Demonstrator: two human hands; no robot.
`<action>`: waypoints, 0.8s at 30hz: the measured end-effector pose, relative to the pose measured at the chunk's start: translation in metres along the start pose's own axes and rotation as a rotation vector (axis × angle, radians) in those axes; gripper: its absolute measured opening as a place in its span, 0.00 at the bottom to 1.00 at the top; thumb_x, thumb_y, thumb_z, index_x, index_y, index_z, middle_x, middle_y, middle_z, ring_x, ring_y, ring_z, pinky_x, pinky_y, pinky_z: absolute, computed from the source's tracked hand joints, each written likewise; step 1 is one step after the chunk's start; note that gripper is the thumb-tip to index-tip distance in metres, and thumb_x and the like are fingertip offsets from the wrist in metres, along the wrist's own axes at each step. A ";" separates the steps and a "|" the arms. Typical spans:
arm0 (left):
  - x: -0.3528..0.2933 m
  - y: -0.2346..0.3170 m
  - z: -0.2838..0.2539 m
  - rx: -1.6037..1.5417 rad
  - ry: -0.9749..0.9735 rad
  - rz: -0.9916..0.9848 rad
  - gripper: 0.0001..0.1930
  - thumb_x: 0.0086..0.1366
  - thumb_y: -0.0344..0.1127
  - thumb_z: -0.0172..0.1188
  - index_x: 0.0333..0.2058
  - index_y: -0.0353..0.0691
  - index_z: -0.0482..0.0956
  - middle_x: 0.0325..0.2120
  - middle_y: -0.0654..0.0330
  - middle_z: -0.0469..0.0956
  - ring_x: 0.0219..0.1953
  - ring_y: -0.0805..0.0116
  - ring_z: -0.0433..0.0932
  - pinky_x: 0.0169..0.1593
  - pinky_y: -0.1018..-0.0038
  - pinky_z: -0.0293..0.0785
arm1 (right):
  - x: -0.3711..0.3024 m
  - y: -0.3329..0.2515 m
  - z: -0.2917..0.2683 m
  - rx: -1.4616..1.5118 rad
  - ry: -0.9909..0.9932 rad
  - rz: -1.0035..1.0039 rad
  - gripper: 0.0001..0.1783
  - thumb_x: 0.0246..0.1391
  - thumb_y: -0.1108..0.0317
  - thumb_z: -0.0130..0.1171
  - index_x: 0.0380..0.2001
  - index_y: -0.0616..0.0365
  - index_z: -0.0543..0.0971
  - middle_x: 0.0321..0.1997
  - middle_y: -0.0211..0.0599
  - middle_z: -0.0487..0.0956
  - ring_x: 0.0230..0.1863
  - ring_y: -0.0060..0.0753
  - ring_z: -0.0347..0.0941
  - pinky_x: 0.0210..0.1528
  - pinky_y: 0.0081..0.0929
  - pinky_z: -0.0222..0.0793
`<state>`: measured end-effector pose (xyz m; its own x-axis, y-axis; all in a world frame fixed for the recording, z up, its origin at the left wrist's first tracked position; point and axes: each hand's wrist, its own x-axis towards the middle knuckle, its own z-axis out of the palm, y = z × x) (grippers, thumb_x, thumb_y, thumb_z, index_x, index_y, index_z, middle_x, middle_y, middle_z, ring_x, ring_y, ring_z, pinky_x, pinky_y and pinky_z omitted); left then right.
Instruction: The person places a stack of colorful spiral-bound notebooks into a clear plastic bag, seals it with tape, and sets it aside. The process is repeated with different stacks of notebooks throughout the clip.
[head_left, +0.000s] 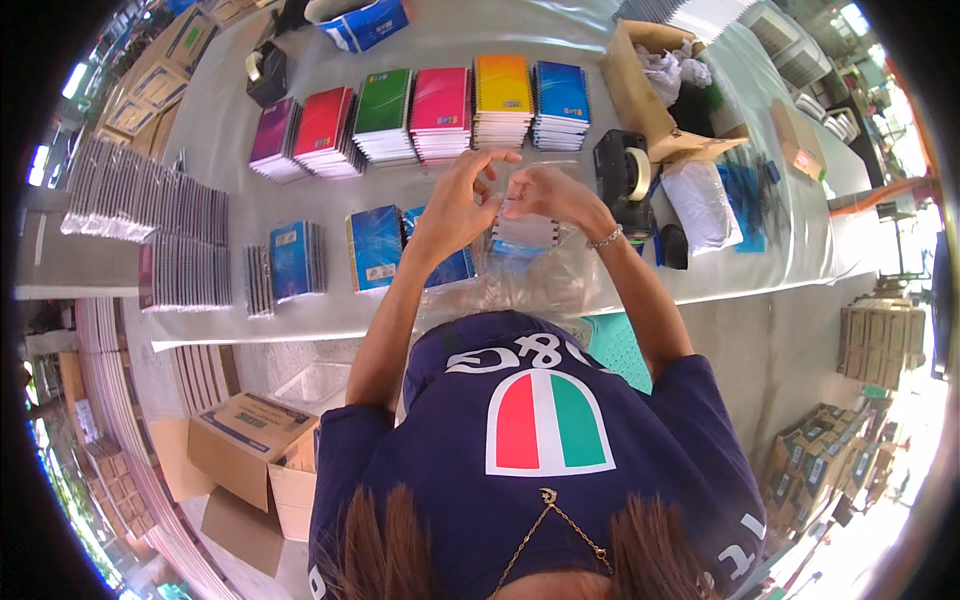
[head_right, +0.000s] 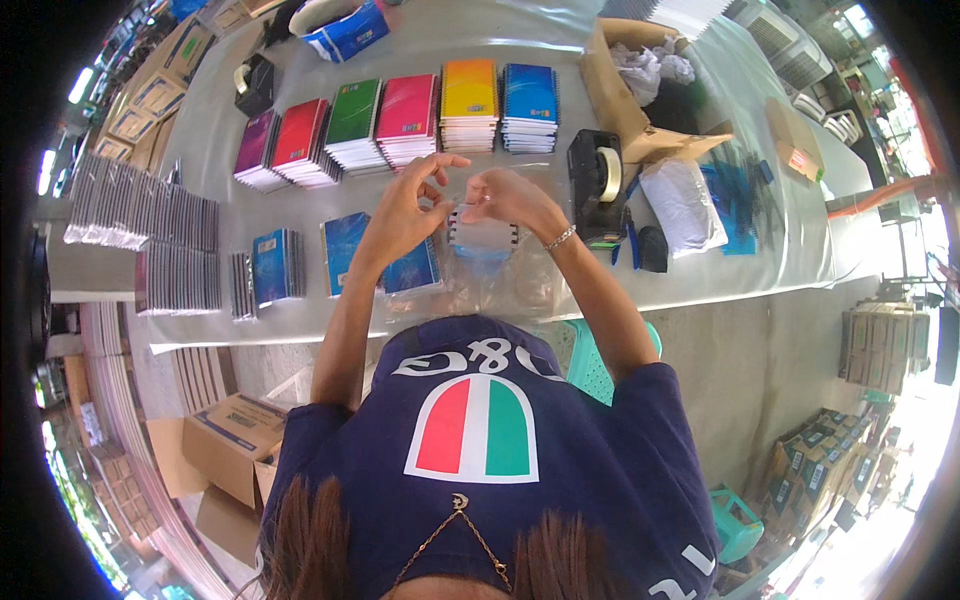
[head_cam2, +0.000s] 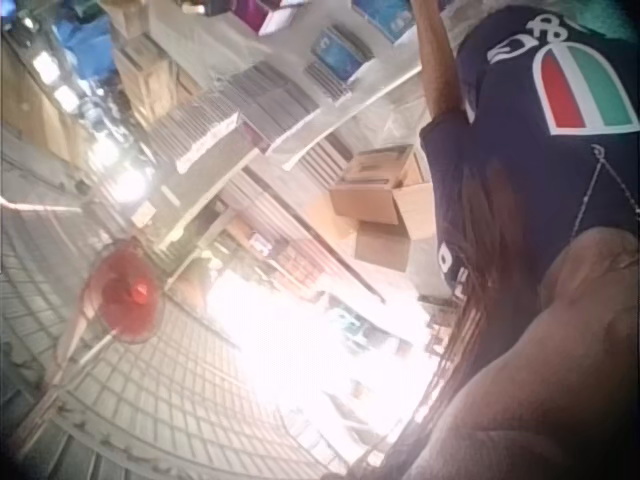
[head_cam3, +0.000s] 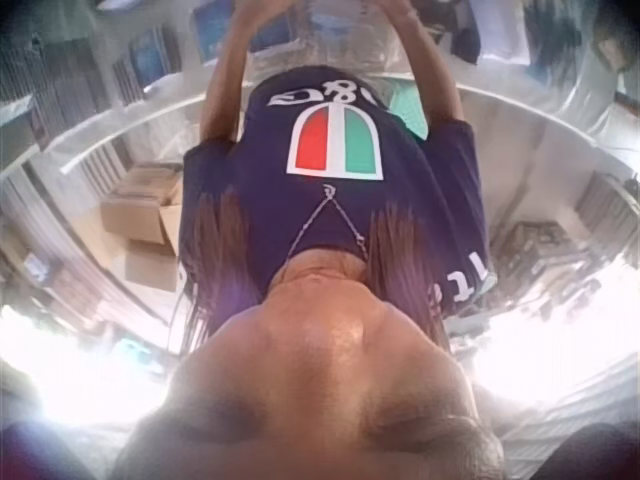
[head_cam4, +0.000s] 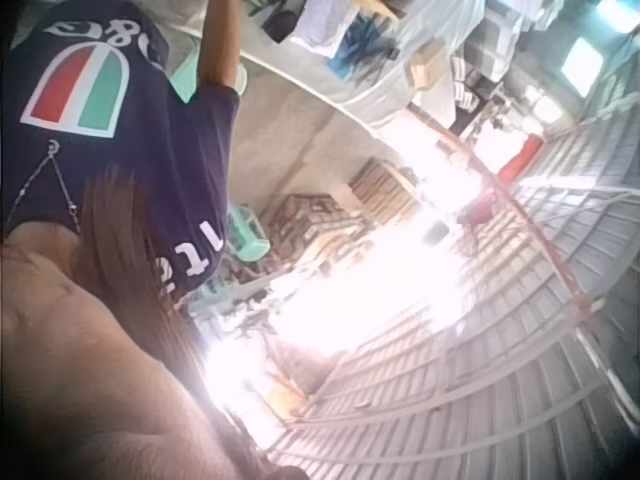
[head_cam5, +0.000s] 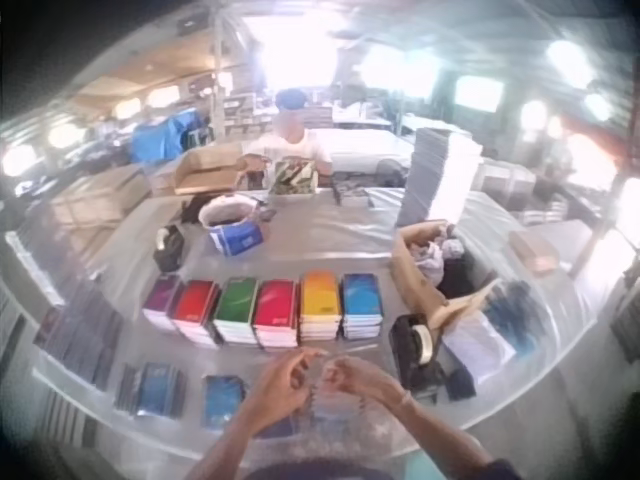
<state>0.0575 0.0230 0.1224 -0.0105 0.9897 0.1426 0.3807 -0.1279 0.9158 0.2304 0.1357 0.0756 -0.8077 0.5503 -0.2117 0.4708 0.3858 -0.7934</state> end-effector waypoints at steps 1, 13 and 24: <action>0.003 0.001 0.001 -0.003 -0.002 0.010 0.28 0.54 0.16 0.60 0.53 0.47 0.74 0.38 0.62 0.67 0.31 0.77 0.74 0.33 0.79 0.78 | 0.004 0.005 -0.002 0.028 -0.042 -0.005 0.15 0.49 0.60 0.69 0.32 0.60 0.81 0.30 0.34 0.81 0.34 0.27 0.74 0.40 0.29 0.69; -0.073 -0.055 -0.019 -0.032 0.155 0.046 0.32 0.53 0.25 0.67 0.58 0.45 0.70 0.46 0.58 0.69 0.47 0.65 0.72 0.51 0.70 0.72 | -0.113 0.033 0.006 0.185 0.633 -0.120 0.32 0.49 0.74 0.66 0.58 0.56 0.69 0.53 0.37 0.74 0.52 0.34 0.72 0.56 0.33 0.68; -0.070 -0.072 0.034 0.026 0.162 0.054 0.44 0.47 0.34 0.76 0.63 0.44 0.63 0.48 0.56 0.70 0.49 0.60 0.72 0.54 0.64 0.69 | -0.118 -0.037 0.009 -0.567 0.614 -0.208 0.25 0.35 0.69 0.74 0.42 0.45 0.81 0.62 0.37 0.66 0.64 0.49 0.58 0.65 0.43 0.57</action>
<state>0.0628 -0.0346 0.0340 -0.1376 0.9578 0.2523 0.4087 -0.1771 0.8953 0.3054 0.0500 0.1245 -0.6392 0.6673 0.3823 0.5728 0.7448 -0.3423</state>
